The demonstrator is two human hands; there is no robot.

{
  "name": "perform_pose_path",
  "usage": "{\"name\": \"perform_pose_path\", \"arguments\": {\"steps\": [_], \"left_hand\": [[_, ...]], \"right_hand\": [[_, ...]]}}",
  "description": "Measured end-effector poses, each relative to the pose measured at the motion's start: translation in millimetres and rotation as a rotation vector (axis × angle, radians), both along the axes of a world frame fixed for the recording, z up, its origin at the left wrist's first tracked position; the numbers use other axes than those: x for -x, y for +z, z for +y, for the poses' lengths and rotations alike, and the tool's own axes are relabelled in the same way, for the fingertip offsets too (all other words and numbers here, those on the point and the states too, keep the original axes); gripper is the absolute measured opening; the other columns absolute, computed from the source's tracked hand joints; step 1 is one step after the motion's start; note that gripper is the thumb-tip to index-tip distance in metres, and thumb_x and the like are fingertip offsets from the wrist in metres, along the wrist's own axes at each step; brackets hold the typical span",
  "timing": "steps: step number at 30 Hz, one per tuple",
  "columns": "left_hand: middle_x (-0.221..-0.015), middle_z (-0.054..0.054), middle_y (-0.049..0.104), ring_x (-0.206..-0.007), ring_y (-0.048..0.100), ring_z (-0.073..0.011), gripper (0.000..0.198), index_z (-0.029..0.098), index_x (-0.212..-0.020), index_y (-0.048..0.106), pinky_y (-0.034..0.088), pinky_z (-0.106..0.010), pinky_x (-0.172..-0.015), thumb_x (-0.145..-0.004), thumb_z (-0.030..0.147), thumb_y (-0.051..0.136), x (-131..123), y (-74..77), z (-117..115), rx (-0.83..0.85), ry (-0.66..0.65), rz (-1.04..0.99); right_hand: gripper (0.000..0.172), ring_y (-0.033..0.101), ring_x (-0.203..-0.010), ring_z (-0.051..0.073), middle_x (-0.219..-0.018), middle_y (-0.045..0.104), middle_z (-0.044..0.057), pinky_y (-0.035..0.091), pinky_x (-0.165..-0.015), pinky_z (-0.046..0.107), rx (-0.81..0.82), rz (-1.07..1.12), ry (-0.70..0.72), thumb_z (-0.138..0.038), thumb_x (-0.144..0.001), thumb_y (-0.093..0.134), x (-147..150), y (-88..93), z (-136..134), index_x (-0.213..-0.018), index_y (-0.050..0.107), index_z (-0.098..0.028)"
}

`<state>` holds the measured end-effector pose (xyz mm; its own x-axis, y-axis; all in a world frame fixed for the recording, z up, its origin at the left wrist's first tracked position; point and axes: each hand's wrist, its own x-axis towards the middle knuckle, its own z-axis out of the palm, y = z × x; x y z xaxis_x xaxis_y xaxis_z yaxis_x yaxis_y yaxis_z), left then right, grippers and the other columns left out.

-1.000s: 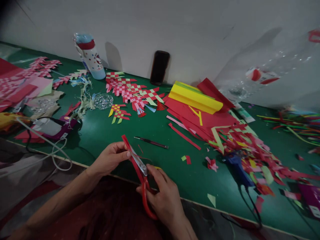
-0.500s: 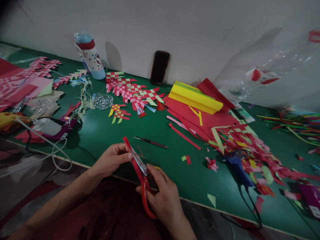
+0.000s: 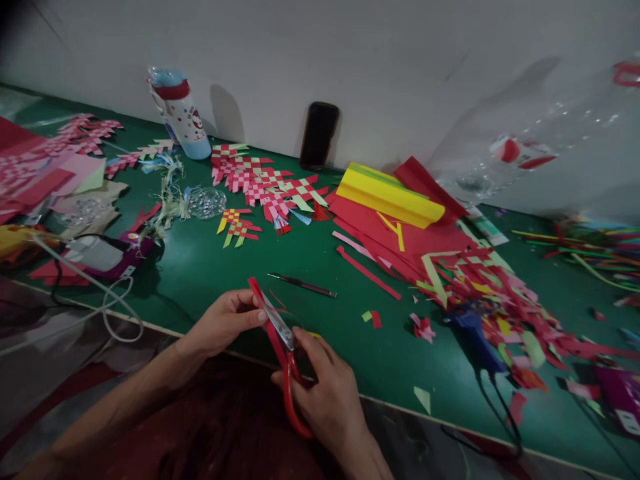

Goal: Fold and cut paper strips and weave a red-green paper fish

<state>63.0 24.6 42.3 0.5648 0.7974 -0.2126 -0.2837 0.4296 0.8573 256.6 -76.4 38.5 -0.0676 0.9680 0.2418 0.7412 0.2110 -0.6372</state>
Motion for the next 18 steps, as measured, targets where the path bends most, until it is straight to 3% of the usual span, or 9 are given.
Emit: {"name": "perform_pose_path", "arguments": {"steps": [10, 18], "left_hand": [[-0.081, -0.002, 0.067, -0.074, 0.061, -0.0111, 0.023, 0.014, -0.090, 0.066, 0.049, -0.024, -0.076, -0.076, 0.028, 0.077, 5.6, 5.0, 5.3, -0.062, -0.009, 0.000], [-0.074, -0.001, 0.065, -0.069, 0.060, -0.0102, 0.020, 0.013, -0.079, 0.063, 0.048, -0.023, -0.072, -0.082, 0.031, 0.072, 9.4, 3.8, 10.7, -0.065, 0.085, 0.017]], "right_hand": [[0.048, 0.070, -0.092, 0.019, -0.106, 0.071, 0.008, 0.057, -0.082, 0.026, -0.033, -0.013, 0.013, -0.043, -0.081, 0.068, -1.4, -0.6, -1.8, -0.122, 0.059, -0.021], [0.047, 0.070, -0.094, 0.019, -0.106, 0.071, 0.008, 0.057, -0.083, 0.027, -0.043, -0.025, 0.023, -0.042, -0.083, 0.066, 0.0, -3.0, 0.0, -0.124, 0.057, -0.022]]}}
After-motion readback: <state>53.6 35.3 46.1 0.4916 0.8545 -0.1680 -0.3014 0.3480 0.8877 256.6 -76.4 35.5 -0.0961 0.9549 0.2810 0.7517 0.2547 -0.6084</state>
